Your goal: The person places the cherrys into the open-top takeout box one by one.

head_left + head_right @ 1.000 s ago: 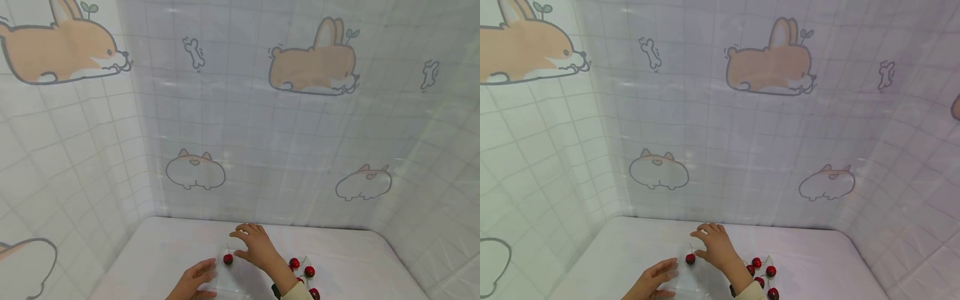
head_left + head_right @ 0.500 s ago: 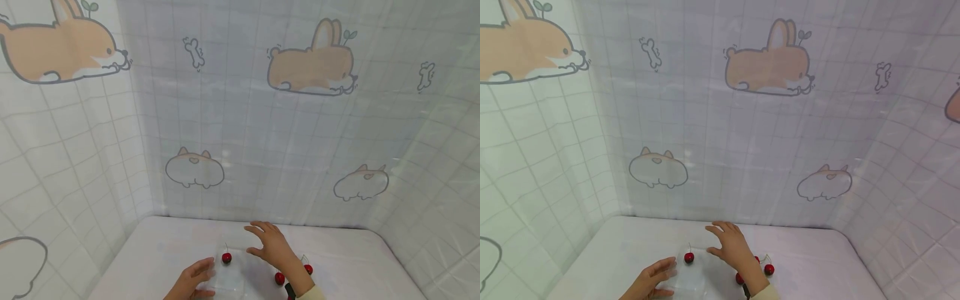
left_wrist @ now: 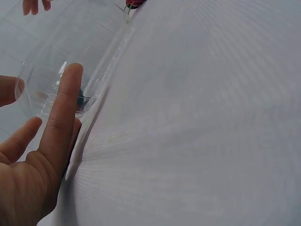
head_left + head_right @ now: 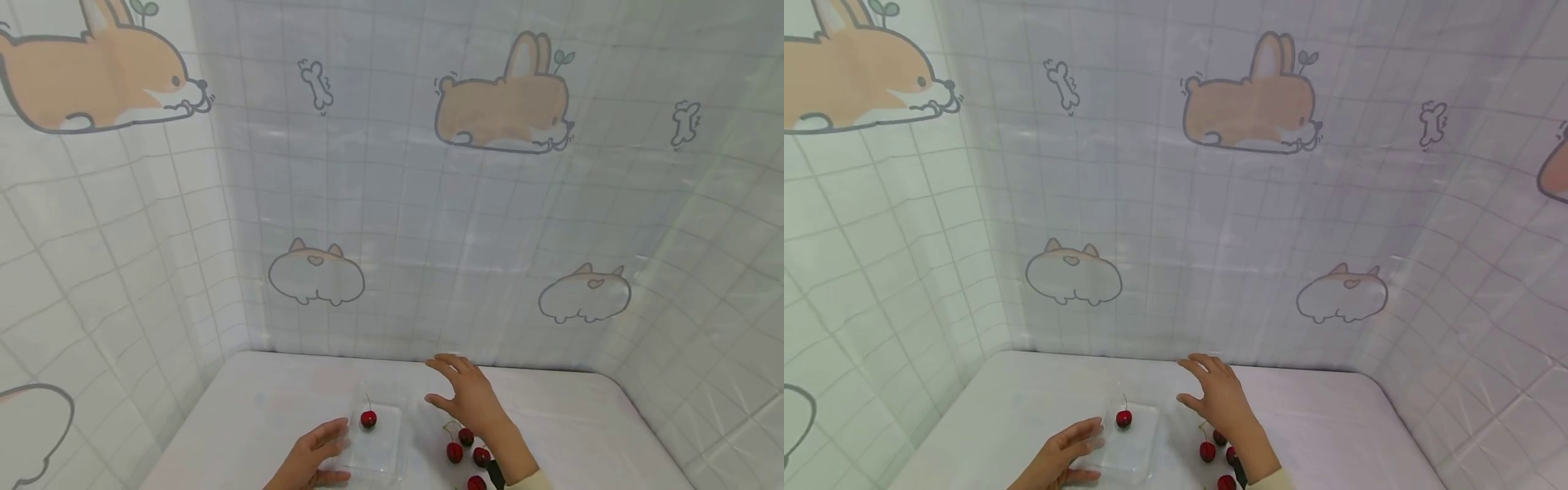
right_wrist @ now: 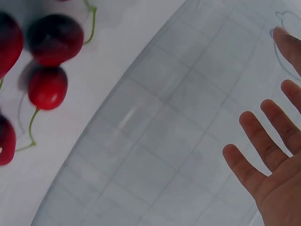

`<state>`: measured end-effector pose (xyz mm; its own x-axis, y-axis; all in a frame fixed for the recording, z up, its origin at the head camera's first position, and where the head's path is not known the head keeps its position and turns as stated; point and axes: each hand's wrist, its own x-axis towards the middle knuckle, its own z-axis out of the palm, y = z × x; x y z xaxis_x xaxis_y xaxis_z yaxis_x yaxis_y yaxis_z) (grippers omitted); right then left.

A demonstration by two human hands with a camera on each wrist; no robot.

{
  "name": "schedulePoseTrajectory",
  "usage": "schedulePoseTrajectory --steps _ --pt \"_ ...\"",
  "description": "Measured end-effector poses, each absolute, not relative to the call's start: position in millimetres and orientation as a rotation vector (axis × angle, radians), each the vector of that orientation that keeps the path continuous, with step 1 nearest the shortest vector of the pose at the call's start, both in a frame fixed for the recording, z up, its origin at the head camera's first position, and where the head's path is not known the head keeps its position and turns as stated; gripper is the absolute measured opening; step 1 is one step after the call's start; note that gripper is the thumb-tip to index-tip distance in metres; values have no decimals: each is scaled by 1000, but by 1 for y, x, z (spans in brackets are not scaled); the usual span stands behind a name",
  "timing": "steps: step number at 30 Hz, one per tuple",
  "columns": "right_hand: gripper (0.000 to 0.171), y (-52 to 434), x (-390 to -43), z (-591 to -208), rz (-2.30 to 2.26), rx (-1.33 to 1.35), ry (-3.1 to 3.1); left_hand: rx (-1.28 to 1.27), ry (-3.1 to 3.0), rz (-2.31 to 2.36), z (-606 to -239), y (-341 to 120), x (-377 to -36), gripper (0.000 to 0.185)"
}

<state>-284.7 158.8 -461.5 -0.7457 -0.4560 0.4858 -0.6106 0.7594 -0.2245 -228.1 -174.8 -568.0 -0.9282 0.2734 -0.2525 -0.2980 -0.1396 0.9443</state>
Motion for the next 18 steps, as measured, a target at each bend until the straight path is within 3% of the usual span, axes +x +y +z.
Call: schedulePoseTrajectory --steps 18 --pt "67 213 -278 -469 631 498 -2624 -36 1735 2148 -566 -174 -226 71"
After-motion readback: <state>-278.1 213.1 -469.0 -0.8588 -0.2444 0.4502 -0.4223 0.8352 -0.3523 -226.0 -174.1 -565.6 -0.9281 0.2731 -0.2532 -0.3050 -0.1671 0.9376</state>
